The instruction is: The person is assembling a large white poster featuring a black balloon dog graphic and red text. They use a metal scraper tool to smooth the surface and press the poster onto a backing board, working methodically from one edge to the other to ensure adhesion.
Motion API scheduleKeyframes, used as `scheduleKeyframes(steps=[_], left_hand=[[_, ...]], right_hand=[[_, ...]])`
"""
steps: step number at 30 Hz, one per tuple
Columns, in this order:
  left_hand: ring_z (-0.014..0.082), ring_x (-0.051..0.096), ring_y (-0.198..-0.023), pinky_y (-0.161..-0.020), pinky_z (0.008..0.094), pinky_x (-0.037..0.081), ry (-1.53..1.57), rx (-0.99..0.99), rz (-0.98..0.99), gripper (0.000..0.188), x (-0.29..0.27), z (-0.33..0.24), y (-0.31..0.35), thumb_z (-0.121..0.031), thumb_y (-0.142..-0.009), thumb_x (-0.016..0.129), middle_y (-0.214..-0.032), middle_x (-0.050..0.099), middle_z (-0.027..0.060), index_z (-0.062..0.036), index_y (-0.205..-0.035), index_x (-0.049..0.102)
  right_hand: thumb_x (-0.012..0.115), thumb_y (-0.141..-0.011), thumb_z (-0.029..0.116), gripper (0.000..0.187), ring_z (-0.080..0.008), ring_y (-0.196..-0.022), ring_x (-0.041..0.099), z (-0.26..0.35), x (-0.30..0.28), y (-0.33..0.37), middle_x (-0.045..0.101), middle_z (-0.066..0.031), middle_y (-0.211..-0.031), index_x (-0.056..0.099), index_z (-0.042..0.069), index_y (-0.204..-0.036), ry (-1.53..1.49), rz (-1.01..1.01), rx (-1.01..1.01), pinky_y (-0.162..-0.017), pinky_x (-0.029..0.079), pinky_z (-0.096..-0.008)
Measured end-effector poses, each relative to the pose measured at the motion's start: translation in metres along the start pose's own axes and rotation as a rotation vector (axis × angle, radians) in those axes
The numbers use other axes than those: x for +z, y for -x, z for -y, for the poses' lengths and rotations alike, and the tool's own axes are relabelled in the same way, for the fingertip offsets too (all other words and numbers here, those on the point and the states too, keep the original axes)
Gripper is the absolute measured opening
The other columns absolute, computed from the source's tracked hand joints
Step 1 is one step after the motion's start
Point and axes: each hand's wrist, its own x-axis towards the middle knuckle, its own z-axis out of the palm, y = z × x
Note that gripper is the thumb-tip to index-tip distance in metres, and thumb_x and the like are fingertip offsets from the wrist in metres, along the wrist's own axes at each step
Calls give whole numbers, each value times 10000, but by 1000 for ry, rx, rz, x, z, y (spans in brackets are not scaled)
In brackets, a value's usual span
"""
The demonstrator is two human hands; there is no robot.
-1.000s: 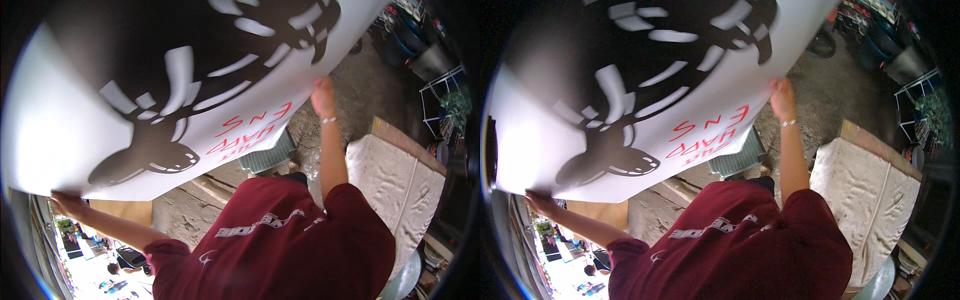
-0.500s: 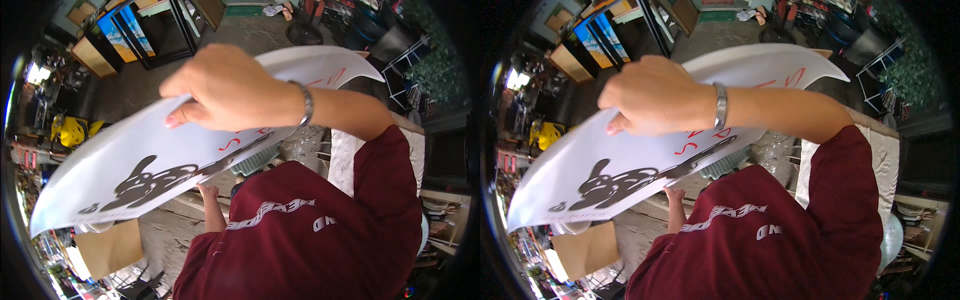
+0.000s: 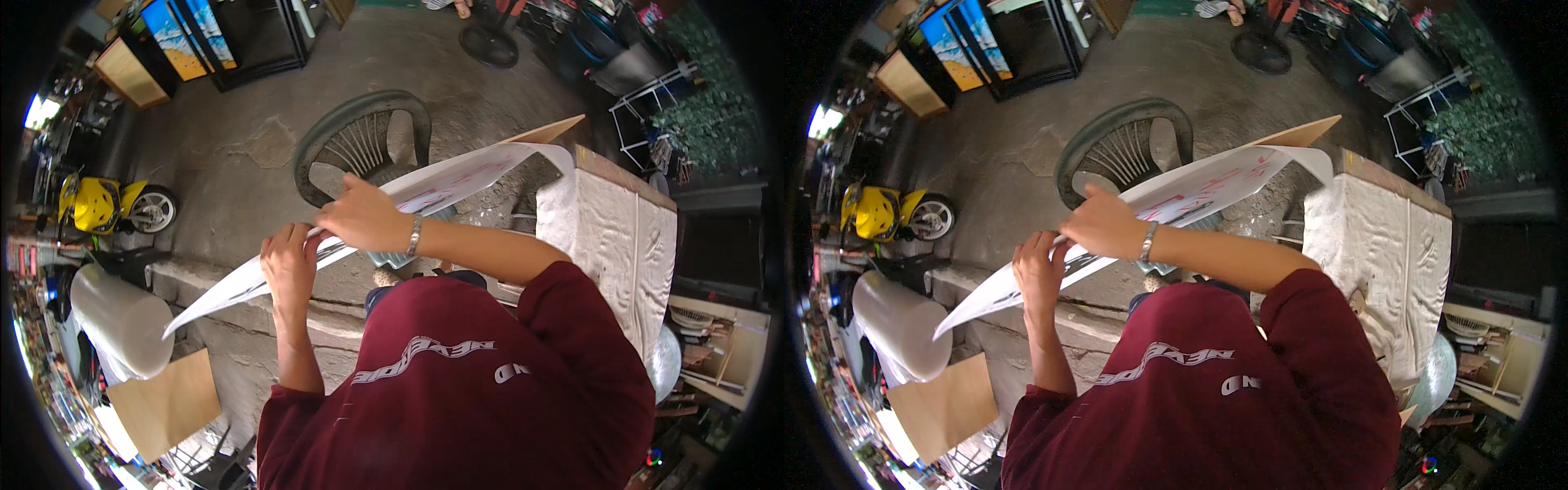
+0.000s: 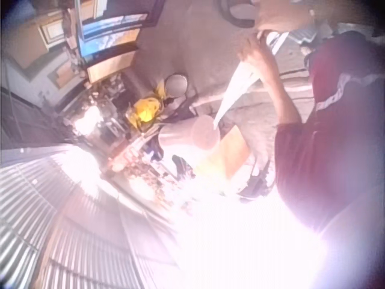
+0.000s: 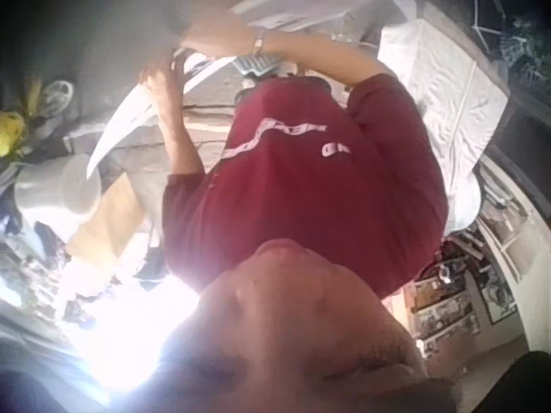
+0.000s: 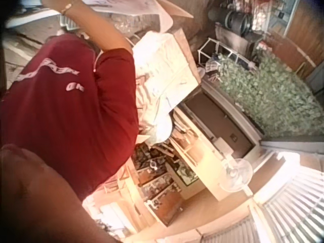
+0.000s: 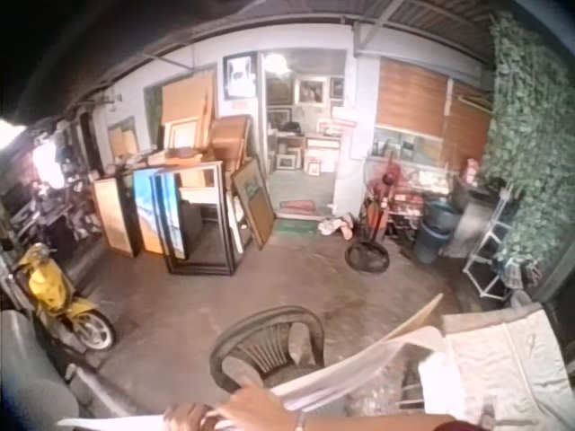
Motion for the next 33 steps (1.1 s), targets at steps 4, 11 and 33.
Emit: scheduleKeyframes(steps=[4,11,33], left_hand=[[308,586,-680,-644,385,438,58,72,6,188,8,10,-13,-152,-732,755,-746,614,86,-48,-772,604],[384,611,-736,-634,445,454,110,-20,206,288,3,-18,-38,-225,-728,779,-782,627,150,-37,-849,598],[257,643,-633,-554,346,488,245,356,-12,96,157,-394,-193,-174,-845,682,-791,654,60,-83,-868,661]], right_hand=[[569,-852,173,146,-194,-872,621,-7,-11,18,639,-34,-865,630,132,-979,85,-52,71,-870,385,-391],[641,-767,64,554,-354,-1286,442,-103,-71,201,476,-162,-1371,521,92,-1307,384,-494,678,-1048,347,-508],[687,-839,79,151,-223,-803,682,-295,-157,358,716,-92,-937,723,57,-984,-548,-686,358,-715,529,-309]])
